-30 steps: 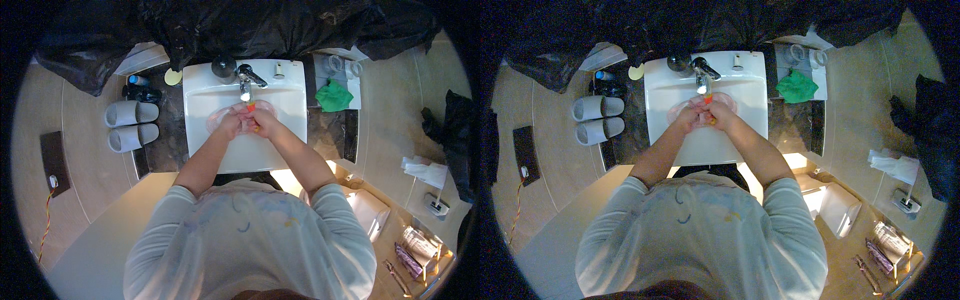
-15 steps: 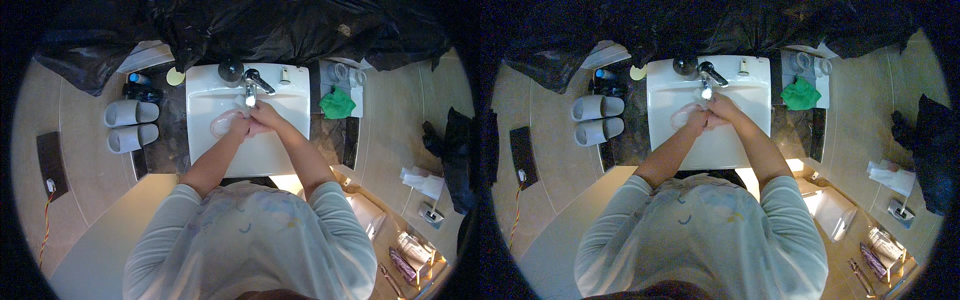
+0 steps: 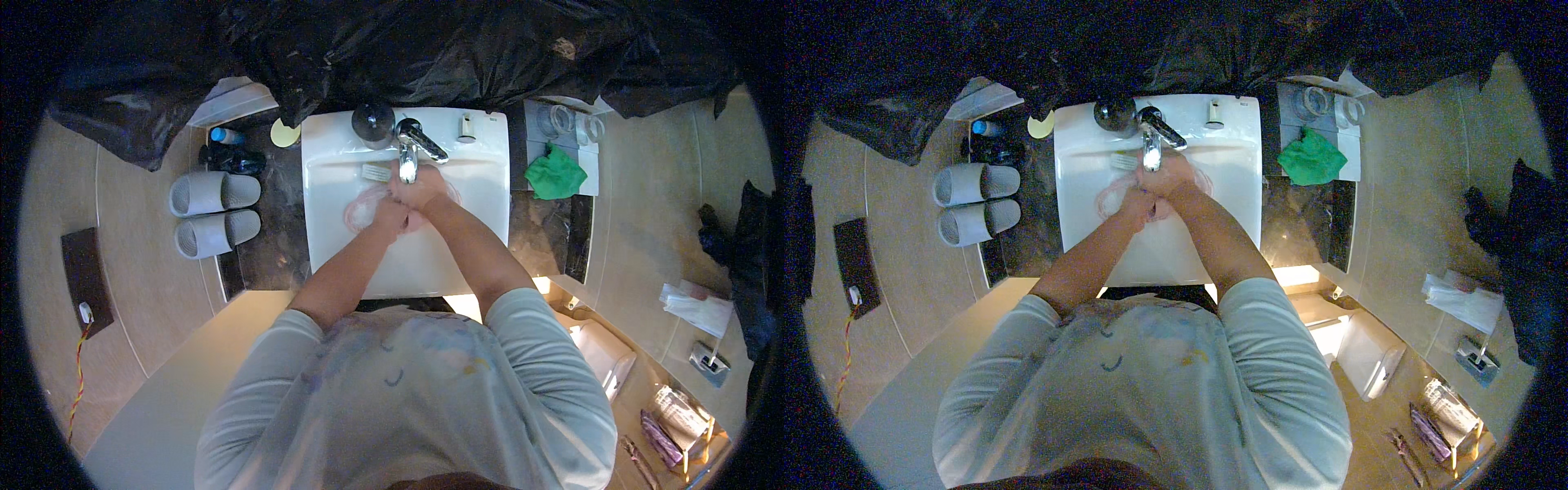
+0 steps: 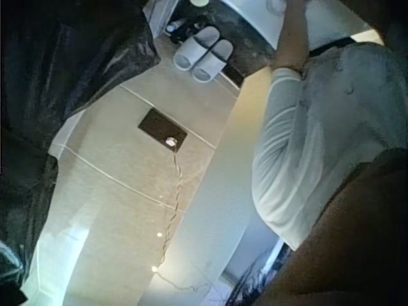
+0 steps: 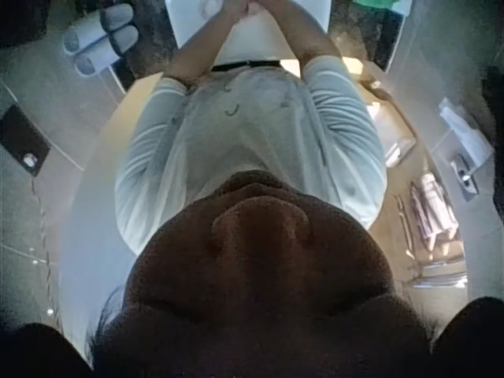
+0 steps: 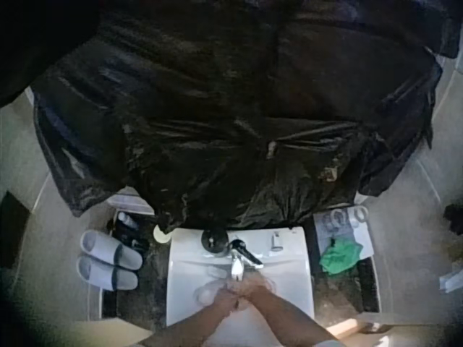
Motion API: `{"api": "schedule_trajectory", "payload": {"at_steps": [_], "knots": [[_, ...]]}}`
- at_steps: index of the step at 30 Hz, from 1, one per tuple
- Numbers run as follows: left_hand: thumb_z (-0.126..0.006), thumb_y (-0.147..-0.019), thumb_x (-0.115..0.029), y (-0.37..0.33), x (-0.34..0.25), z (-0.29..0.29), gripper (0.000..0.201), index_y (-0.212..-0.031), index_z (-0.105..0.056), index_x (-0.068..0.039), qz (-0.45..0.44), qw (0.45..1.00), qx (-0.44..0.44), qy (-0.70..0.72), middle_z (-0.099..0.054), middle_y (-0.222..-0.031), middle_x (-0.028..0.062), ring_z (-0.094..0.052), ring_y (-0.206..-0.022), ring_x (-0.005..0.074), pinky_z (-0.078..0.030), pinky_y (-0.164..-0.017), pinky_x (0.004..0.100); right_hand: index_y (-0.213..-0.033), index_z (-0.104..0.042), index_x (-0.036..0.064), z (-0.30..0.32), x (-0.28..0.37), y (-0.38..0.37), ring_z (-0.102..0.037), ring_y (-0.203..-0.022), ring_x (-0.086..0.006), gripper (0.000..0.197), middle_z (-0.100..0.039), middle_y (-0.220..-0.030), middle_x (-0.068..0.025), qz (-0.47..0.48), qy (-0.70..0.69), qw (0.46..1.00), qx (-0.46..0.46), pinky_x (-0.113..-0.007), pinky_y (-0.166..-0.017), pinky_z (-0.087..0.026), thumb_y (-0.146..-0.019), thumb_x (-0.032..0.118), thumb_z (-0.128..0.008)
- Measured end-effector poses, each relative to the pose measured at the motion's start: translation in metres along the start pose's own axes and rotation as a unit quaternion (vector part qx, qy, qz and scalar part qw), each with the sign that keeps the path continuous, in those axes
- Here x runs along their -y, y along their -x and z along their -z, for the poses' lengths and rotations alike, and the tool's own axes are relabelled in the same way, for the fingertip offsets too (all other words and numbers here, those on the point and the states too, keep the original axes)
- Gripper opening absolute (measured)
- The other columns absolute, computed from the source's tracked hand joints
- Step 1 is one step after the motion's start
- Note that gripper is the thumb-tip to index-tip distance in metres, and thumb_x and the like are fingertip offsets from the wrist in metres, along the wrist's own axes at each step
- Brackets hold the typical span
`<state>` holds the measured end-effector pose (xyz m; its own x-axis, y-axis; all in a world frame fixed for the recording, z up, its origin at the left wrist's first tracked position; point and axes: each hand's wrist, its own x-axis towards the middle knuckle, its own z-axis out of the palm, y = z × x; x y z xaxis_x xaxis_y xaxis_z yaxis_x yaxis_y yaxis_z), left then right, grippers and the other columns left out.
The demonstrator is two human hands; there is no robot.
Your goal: The person scrubs a pair of pink slippers with a brush and water at a bathroom sink, then rinses and wrings them. The person also scrubs a green cloth with the same brush and rinses it.
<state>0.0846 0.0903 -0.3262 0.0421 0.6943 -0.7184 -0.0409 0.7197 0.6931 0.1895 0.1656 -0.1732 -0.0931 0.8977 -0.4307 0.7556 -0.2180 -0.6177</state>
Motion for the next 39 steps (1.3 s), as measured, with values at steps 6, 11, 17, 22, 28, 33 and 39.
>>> {"api": "schedule_trajectory", "payload": {"at_steps": [6,11,17,22,28,33,39], "knots": [[-0.061,-0.091,-0.016,0.038,-0.043,-0.017,0.014,-0.096,-0.065,-0.004,-0.008,0.991,-0.009,0.132,-0.066,-0.079,0.0082,-0.065,-0.065,0.0179,-0.051,-0.048,0.0353,-0.111,-0.067,0.0063,0.007,-0.005,0.005,-0.066,-0.095,-0.0399,0.055,-0.066,-0.108,-0.0244,-0.003,0.097,0.992,0.082,-0.045,-0.085,-0.054,-0.093,0.053,-0.044],[-0.06,-0.092,-0.013,0.013,-0.024,-0.009,0.02,-0.11,-0.059,-0.005,0.022,0.989,0.046,0.136,-0.066,-0.09,0.008,-0.064,-0.068,0.0183,-0.052,-0.048,0.0351,-0.13,-0.055,0.0134,-0.018,-0.057,0.037,-0.063,-0.098,-0.0397,0.042,-0.058,-0.12,-0.0207,0.105,0.116,0.988,0.013,-0.049,-0.083,-0.053,-0.099,0.04,-0.045],[-0.058,-0.094,-0.015,0.014,-0.03,-0.017,0.012,-0.102,-0.06,-0.005,0.012,0.987,0.015,0.159,-0.065,-0.083,0.007,-0.06,-0.056,0.019,-0.047,-0.04,0.0321,-0.128,-0.055,0.0118,-0.015,-0.052,0.063,-0.063,-0.1,-0.0406,0.041,-0.062,-0.115,-0.0206,0.018,0.02,0.998,-0.055,-0.05,-0.083,-0.052,-0.098,0.039,-0.047],[-0.055,-0.092,-0.008,0.014,-0.031,0.002,0.019,-0.111,-0.055,-0.003,0.086,0.954,0.103,0.269,-0.064,-0.097,0.0076,-0.066,-0.084,0.02,-0.058,-0.067,0.0363,-0.127,-0.054,0.005,-0.01,-0.035,0.051,-0.063,-0.101,-0.0436,0.053,-0.065,-0.11,-0.0227,0.033,0.029,0.999,-0.022,-0.05,-0.086,-0.05,-0.093,0.045,-0.054],[-0.057,-0.095,-0.015,0.031,-0.056,-0.014,0.016,-0.107,-0.051,-0.006,0.093,0.985,0.053,0.132,-0.064,-0.101,0.011,-0.067,-0.08,0.0224,-0.059,-0.061,0.0414,-0.125,-0.055,0.0048,-0.046,-0.087,-0.008,-0.066,-0.078,-0.0279,0.038,-0.068,-0.089,-0.0153,-0.058,-0.175,0.981,0.068,-0.038,-0.07,-0.054,-0.095,0.028,-0.056],[-0.065,-0.092,-0.017,0.025,-0.048,-0.006,0.028,-0.114,-0.048,-0.013,0.12,0.983,0.031,0.132,-0.064,-0.103,0.0096,-0.067,-0.084,0.0268,-0.059,-0.059,0.0504,-0.12,-0.058,0.004,-0.01,-0.062,-0.008,-0.06,-0.065,-0.0135,0.027,-0.066,-0.084,-0.0073,-0.161,-0.481,0.835,0.212,-0.026,-0.056,-0.05,-0.097,0.016,-0.052],[-0.064,-0.092,-0.016,0.041,-0.07,-0.009,0.031,-0.12,-0.049,-0.016,0.135,0.98,0.054,0.134,-0.062,-0.106,0.0049,-0.064,-0.089,0.0246,-0.06,-0.069,0.0528,-0.115,-0.06,0.0033,0.016,-0.05,-0.014,-0.062,-0.064,-0.013,0.025,-0.07,-0.088,-0.0094,-0.112,-0.409,0.868,0.258,-0.026,-0.048,-0.048,-0.098,0.019,-0.051]]}}
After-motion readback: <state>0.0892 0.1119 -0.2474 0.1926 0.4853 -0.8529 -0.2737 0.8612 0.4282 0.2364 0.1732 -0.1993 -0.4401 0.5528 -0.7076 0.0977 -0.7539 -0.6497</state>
